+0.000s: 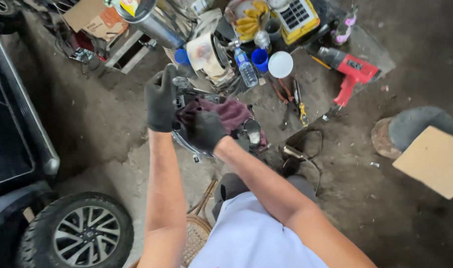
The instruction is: The person holds a car headlight assembly and wipes its surfaces with a purple cloth. They rotate the headlight to clean the front lens, the black plastic housing, and the internal components, repeatedly turning the object to access different sides.
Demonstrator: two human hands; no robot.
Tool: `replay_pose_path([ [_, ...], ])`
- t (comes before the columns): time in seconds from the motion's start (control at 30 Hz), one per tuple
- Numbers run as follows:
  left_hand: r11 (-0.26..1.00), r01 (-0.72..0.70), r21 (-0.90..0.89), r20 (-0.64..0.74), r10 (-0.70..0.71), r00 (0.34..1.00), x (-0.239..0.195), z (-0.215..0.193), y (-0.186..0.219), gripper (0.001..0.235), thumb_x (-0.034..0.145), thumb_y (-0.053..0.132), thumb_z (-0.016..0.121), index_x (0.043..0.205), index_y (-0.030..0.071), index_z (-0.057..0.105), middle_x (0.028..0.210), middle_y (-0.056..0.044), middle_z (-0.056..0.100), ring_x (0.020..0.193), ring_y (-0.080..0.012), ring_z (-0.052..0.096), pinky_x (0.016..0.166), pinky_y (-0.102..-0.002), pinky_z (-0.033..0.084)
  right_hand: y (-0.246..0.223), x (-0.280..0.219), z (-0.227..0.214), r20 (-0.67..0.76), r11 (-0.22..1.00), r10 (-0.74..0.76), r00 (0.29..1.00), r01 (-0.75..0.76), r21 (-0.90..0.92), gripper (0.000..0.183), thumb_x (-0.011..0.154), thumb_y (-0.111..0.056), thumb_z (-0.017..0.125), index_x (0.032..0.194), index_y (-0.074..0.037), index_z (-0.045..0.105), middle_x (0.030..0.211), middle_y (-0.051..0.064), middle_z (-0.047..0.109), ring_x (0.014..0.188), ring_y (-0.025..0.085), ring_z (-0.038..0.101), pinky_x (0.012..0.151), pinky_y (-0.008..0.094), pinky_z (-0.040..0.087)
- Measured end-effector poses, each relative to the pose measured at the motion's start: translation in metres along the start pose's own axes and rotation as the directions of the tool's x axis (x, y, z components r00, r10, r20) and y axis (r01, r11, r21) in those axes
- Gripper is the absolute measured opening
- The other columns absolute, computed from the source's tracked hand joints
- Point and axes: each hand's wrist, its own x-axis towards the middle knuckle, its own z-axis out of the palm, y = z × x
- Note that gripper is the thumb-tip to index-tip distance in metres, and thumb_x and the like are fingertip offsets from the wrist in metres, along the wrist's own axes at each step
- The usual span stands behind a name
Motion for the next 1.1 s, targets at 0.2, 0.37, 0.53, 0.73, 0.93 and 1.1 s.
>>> replay_pose_path([
  [0.2, 0.974, -0.052, 0.219, -0.069, 0.068, 0.995, 0.002, -0.019, -0.027, 0.031, 0.105, 0.031, 0.065, 0.092, 0.005, 0.075, 0.075, 0.005, 0.061, 0.066, -0.0048, 0.047, 0.058, -0.026, 0.037, -0.018, -0.009, -0.044, -0.198, 0.985, -0.051, 0.979, 0.082, 0.15, 0.018, 0.091, -0.028, 0.064, 0.093, -0.014, 0.075, 0.082, 0.017, 0.071, 0.076, 0.039, 0.069, 0.068, 0.052, 0.054],
  [0.37, 1.0, 0.025, 0.0, -0.081, -0.025, 0.996, -0.008, -0.02, -0.019, 0.039, 0.108, 0.032, 0.066, 0.083, 0.003, 0.064, 0.076, 0.004, 0.061, 0.069, -0.0062, 0.052, 0.062, -0.028, 0.042, 0.012, -0.002, -0.025, -0.167, 0.951, 0.212, 0.963, -0.164, 0.264, 0.022, 0.094, -0.03, 0.062, 0.104, -0.014, 0.074, 0.095, 0.016, 0.073, 0.087, 0.037, 0.071, 0.075, 0.049, 0.054],
  [0.53, 0.948, -0.054, 0.313, -0.056, 0.075, 0.996, -0.018, -0.005, -0.003, 0.041, 0.109, 0.035, 0.061, 0.09, 0.0, 0.069, 0.075, 0.004, 0.06, 0.07, -0.0034, 0.049, 0.061, -0.027, 0.042, -0.007, 0.01, -0.008, -0.212, 0.958, 0.03, 0.977, 0.032, 0.285, 0.039, 0.084, -0.022, 0.058, 0.117, -0.004, 0.069, 0.096, 0.02, 0.071, 0.089, 0.041, 0.069, 0.075, 0.052, 0.054],
  [0.73, 0.956, -0.053, 0.287, -0.088, 0.081, 0.993, -0.026, 0.0, 0.002, 0.038, 0.105, 0.036, 0.063, 0.096, 0.001, 0.074, 0.074, 0.006, 0.061, 0.068, -0.0019, 0.05, 0.06, -0.024, 0.042, -0.002, 0.008, 0.009, 0.153, 0.966, 0.234, 0.96, -0.212, -0.146, 0.022, 0.08, -0.021, 0.061, 0.097, -0.014, 0.073, 0.084, 0.018, 0.073, 0.078, 0.038, 0.072, 0.067, 0.055, 0.054],
  [0.93, 0.966, 0.081, 0.246, -0.155, -0.044, 0.987, -0.016, -0.017, -0.015, 0.045, 0.109, 0.037, 0.063, 0.083, 0.0, 0.068, 0.068, 0.004, 0.049, 0.062, -0.0058, 0.042, 0.055, -0.028, 0.032, 0.022, 0.009, 0.018, 0.237, 0.969, 0.213, 0.948, -0.173, -0.176, 0.025, 0.078, -0.019, 0.06, 0.098, -0.018, 0.075, 0.08, 0.017, 0.073, 0.076, 0.037, 0.073, 0.067, 0.053, 0.056],
  [1.1, 0.993, 0.016, 0.115, -0.069, -0.008, 0.998, -0.023, -0.015, 0.001, 0.039, 0.104, 0.038, 0.062, 0.087, 0.004, 0.072, 0.075, 0.005, 0.069, 0.067, -0.0039, 0.057, 0.06, -0.026, 0.045, 0.002, 0.009, -0.005, -0.204, 0.936, 0.018, 0.979, 0.056, 0.348, 0.021, 0.094, -0.022, 0.06, 0.108, -0.014, 0.073, 0.096, 0.015, 0.073, 0.089, 0.036, 0.071, 0.076, 0.048, 0.055],
])
